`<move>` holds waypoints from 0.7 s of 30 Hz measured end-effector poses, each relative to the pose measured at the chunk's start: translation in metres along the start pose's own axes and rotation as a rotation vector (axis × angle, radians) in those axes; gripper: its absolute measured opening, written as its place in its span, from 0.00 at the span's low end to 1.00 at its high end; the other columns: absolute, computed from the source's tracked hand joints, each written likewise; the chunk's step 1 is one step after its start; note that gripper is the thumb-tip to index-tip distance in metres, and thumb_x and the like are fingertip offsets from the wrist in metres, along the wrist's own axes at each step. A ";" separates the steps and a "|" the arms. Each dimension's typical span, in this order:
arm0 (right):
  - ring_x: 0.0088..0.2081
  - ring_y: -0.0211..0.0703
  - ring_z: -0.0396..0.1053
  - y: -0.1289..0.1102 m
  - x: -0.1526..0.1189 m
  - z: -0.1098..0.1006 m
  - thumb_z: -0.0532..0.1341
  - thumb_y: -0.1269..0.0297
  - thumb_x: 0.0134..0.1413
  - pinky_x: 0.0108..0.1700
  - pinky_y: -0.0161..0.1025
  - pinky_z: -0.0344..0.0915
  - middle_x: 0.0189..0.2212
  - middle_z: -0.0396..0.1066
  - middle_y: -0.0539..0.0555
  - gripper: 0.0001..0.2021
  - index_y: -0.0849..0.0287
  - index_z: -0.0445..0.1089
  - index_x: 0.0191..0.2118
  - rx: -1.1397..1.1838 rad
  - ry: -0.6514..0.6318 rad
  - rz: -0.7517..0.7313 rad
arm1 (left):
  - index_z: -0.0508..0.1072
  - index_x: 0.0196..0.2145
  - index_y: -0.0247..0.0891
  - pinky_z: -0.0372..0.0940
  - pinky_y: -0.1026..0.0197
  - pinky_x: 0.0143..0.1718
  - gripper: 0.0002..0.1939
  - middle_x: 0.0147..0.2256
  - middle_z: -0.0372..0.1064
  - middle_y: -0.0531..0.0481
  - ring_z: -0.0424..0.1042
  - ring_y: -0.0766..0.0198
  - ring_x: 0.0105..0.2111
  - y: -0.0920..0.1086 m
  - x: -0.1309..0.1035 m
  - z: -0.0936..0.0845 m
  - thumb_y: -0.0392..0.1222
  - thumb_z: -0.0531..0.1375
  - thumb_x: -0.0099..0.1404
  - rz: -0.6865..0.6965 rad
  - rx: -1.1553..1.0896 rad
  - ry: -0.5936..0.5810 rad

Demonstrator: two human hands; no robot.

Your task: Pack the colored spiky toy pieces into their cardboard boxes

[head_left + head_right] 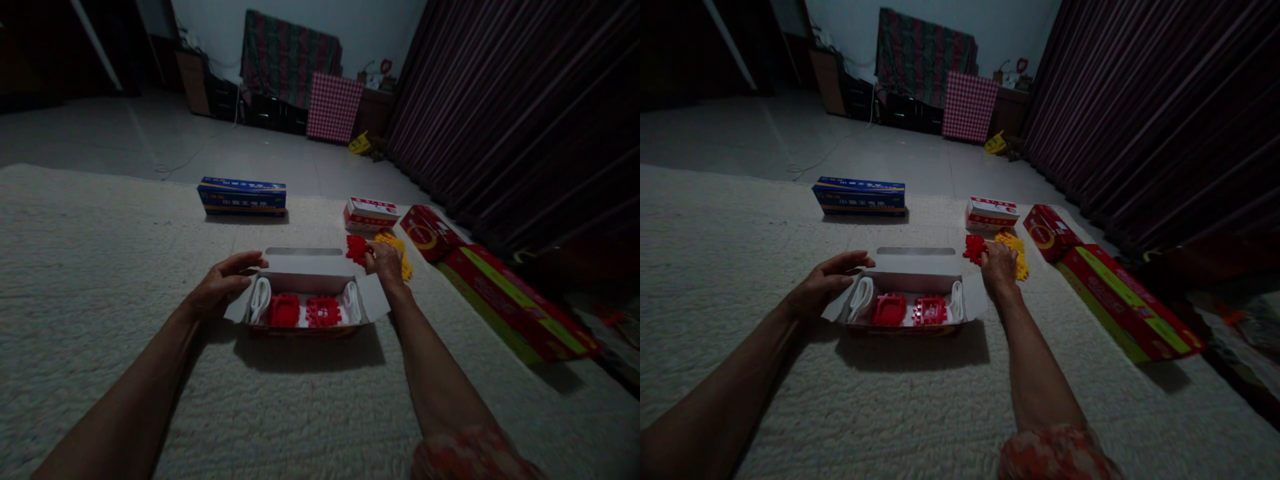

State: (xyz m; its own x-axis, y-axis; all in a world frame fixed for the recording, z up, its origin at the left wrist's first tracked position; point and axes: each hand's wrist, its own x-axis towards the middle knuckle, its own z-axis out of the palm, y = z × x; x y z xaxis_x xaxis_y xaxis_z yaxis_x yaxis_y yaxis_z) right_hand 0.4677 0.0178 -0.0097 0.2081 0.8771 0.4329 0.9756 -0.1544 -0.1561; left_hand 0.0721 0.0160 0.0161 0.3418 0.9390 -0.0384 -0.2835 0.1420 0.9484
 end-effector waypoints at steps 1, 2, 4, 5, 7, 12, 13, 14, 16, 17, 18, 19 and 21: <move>0.49 0.58 0.67 0.001 0.000 -0.001 0.56 0.67 0.58 0.52 0.51 0.56 0.46 0.76 0.64 0.17 0.60 0.76 0.49 0.004 0.002 0.009 | 0.82 0.43 0.42 0.74 0.53 0.41 0.23 0.45 0.79 0.43 0.78 0.50 0.42 0.000 0.000 0.000 0.35 0.72 0.46 0.002 0.003 0.000; 0.48 0.57 0.68 0.002 0.000 -0.001 0.56 0.67 0.58 0.51 0.51 0.57 0.45 0.76 0.64 0.17 0.60 0.76 0.49 0.003 0.002 0.018 | 0.82 0.43 0.42 0.73 0.53 0.41 0.23 0.45 0.79 0.43 0.78 0.50 0.43 0.000 0.000 0.000 0.35 0.72 0.46 0.004 0.004 0.000; 0.47 0.57 0.68 0.003 0.000 -0.003 0.56 0.67 0.58 0.51 0.51 0.58 0.44 0.76 0.64 0.17 0.60 0.76 0.50 -0.013 -0.001 0.030 | 0.82 0.43 0.42 0.73 0.53 0.42 0.23 0.45 0.79 0.43 0.78 0.50 0.43 -0.001 0.000 0.000 0.35 0.72 0.46 0.008 0.002 -0.001; 0.47 0.57 0.68 0.004 0.001 -0.005 0.57 0.67 0.57 0.51 0.52 0.59 0.44 0.76 0.64 0.17 0.60 0.77 0.50 -0.024 -0.007 0.031 | 0.82 0.43 0.42 0.73 0.54 0.42 0.23 0.45 0.79 0.43 0.78 0.50 0.43 -0.001 0.000 0.000 0.35 0.73 0.46 0.009 -0.001 -0.003; 0.46 0.57 0.68 0.006 0.003 -0.007 0.58 0.66 0.56 0.51 0.53 0.59 0.43 0.76 0.64 0.17 0.60 0.77 0.49 -0.042 -0.025 0.024 | 0.82 0.43 0.42 0.72 0.55 0.41 0.23 0.45 0.79 0.44 0.77 0.52 0.42 -0.002 0.000 -0.001 0.35 0.73 0.46 0.007 -0.013 -0.013; 0.45 0.57 0.69 0.004 0.004 -0.014 0.60 0.65 0.54 0.51 0.54 0.61 0.41 0.77 0.62 0.14 0.58 0.78 0.45 -0.028 -0.016 0.031 | 0.82 0.44 0.41 0.72 0.55 0.41 0.24 0.45 0.79 0.43 0.77 0.53 0.41 -0.002 0.000 -0.002 0.34 0.72 0.47 0.007 -0.017 -0.025; 0.45 0.57 0.69 0.003 0.003 -0.015 0.60 0.65 0.54 0.52 0.54 0.61 0.41 0.76 0.62 0.14 0.58 0.78 0.45 -0.018 -0.005 0.029 | 0.82 0.44 0.41 0.72 0.55 0.41 0.24 0.45 0.79 0.43 0.77 0.53 0.41 -0.002 0.000 -0.001 0.34 0.72 0.47 0.008 -0.018 -0.024; 0.45 0.56 0.69 0.001 0.002 -0.016 0.60 0.66 0.54 0.52 0.54 0.61 0.41 0.76 0.62 0.14 0.58 0.78 0.44 -0.008 0.006 0.025 | 0.82 0.45 0.41 0.72 0.55 0.41 0.24 0.45 0.79 0.43 0.77 0.53 0.41 -0.002 0.000 -0.001 0.34 0.72 0.47 0.009 -0.020 -0.024; 0.44 0.56 0.69 -0.001 -0.001 -0.018 0.59 0.67 0.53 0.52 0.54 0.62 0.39 0.76 0.62 0.13 0.58 0.78 0.42 0.010 0.022 0.023 | 0.82 0.45 0.42 0.71 0.55 0.41 0.24 0.45 0.79 0.43 0.77 0.53 0.42 -0.002 0.000 0.000 0.33 0.72 0.47 0.012 -0.024 -0.027; 0.43 0.55 0.69 -0.001 -0.003 -0.019 0.59 0.67 0.53 0.51 0.54 0.62 0.38 0.76 0.62 0.13 0.58 0.78 0.41 0.019 0.024 0.026 | 0.82 0.44 0.41 0.71 0.56 0.42 0.24 0.44 0.79 0.44 0.77 0.53 0.42 -0.002 0.000 0.000 0.33 0.72 0.47 0.016 -0.026 -0.027; 0.42 0.55 0.70 -0.001 -0.004 -0.021 0.58 0.68 0.53 0.50 0.53 0.63 0.37 0.76 0.61 0.13 0.58 0.78 0.41 0.028 0.023 0.031 | 0.82 0.44 0.41 0.71 0.56 0.42 0.24 0.44 0.79 0.44 0.77 0.53 0.42 -0.002 0.000 -0.001 0.33 0.72 0.46 0.018 -0.027 -0.028; 0.42 0.54 0.71 -0.001 -0.005 -0.022 0.58 0.68 0.52 0.49 0.51 0.64 0.36 0.76 0.61 0.13 0.57 0.78 0.41 0.040 0.020 0.038 | 0.82 0.44 0.41 0.71 0.56 0.42 0.24 0.44 0.79 0.44 0.77 0.53 0.42 -0.002 0.001 -0.001 0.33 0.72 0.46 0.018 -0.028 -0.030; 0.39 0.52 0.72 0.001 -0.004 -0.026 0.57 0.69 0.51 0.45 0.49 0.66 0.35 0.76 0.60 0.13 0.57 0.78 0.40 0.073 0.012 0.032 | 0.82 0.45 0.41 0.71 0.57 0.41 0.25 0.44 0.79 0.44 0.77 0.54 0.42 -0.003 0.001 -0.002 0.33 0.71 0.46 0.017 -0.029 -0.034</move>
State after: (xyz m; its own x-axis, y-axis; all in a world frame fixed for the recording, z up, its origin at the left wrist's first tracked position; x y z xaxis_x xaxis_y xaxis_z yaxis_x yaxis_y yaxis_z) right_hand 0.4701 0.0025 0.0112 0.2401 0.8668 0.4371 0.9609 -0.1481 -0.2341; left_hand 0.0713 0.0174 0.0128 0.3670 0.9302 -0.0116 -0.3147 0.1359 0.9394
